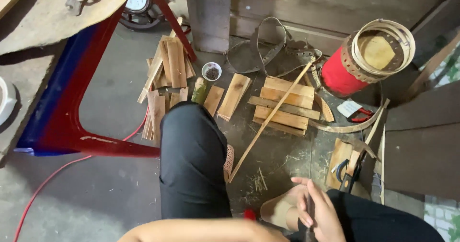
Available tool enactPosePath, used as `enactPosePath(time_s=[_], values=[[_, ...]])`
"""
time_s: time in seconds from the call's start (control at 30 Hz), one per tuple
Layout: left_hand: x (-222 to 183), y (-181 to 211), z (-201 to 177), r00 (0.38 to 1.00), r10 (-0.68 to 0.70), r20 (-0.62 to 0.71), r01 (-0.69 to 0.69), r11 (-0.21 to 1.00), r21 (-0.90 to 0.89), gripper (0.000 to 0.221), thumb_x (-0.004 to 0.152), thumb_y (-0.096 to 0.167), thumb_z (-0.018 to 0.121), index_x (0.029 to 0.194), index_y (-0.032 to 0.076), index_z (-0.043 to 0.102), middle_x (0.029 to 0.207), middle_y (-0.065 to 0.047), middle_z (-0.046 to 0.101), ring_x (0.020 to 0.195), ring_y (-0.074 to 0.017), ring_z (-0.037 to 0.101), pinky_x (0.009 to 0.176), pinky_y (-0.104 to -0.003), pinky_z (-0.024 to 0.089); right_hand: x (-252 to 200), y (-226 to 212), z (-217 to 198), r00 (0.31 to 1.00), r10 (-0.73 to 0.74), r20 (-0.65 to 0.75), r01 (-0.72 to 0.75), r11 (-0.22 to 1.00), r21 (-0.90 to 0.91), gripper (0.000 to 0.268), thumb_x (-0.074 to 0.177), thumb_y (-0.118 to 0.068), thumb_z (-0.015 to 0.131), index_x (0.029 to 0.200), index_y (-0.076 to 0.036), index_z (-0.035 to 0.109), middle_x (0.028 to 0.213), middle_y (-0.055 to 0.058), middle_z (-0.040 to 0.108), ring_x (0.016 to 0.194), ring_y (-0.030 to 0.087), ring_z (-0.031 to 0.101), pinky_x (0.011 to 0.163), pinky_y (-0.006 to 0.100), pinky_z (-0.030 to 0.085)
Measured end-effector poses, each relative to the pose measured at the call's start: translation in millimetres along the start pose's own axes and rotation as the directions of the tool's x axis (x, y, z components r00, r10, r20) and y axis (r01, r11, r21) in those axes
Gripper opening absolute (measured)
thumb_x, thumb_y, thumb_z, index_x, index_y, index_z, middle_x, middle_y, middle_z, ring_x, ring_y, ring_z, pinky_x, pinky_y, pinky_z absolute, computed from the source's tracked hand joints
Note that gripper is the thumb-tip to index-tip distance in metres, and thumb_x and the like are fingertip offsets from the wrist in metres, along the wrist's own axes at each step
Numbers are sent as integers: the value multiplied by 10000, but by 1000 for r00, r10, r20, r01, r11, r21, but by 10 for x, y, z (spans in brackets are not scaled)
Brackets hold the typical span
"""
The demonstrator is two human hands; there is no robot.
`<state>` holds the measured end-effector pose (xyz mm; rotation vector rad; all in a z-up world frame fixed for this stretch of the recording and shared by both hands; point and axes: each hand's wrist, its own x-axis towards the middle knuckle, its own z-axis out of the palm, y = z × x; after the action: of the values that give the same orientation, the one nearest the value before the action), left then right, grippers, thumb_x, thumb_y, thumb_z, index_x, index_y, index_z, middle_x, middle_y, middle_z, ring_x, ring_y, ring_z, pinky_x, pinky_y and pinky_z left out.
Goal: A person uses a curved knife to shave and smooth thin bamboo sticks while sitting on the floor.
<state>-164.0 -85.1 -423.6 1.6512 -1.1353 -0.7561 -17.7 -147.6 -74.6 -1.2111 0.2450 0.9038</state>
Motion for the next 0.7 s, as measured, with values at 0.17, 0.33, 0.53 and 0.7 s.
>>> enactPosePath(time_s=[0.17,0.33,0.53,0.7], values=[[-1134,2658,-3379,531,-842,-100,803,462,376,419,862,399,602,1012,59,796,965,-138,774,818,-302,720,686,-455,575,324,377,-671,976,-10,219,-55,956,287,492,1097,-352,387,1359,40,529,638,85,501,293,89,261,229,276,225],[-1441,883,-4214,-656,-187,-731,606,446,-659,370,867,204,660,1182,47,549,1103,-218,632,982,-419,637,797,-506,550,488,554,-630,997,-7,71,1,997,75,375,1029,-100,492,1309,138,561,628,193,548,260,135,303,192,311,205],[-1844,-695,-3685,-520,-390,-760,786,130,-605,842,846,382,772,1499,32,373,1320,-215,469,1178,-392,490,998,-528,367,772,1081,-778,960,276,-39,-278,959,-59,357,1001,-128,602,1307,41,676,614,150,543,419,189,396,378,304,270],[-1989,-1064,-3485,-501,-461,-732,761,168,-626,914,803,330,819,1506,55,305,1520,-185,429,1416,-354,423,1113,-564,372,994,1385,-983,984,176,7,-171,967,-189,370,979,-154,634,1277,59,684,553,139,595,423,185,498,425,278,340]])
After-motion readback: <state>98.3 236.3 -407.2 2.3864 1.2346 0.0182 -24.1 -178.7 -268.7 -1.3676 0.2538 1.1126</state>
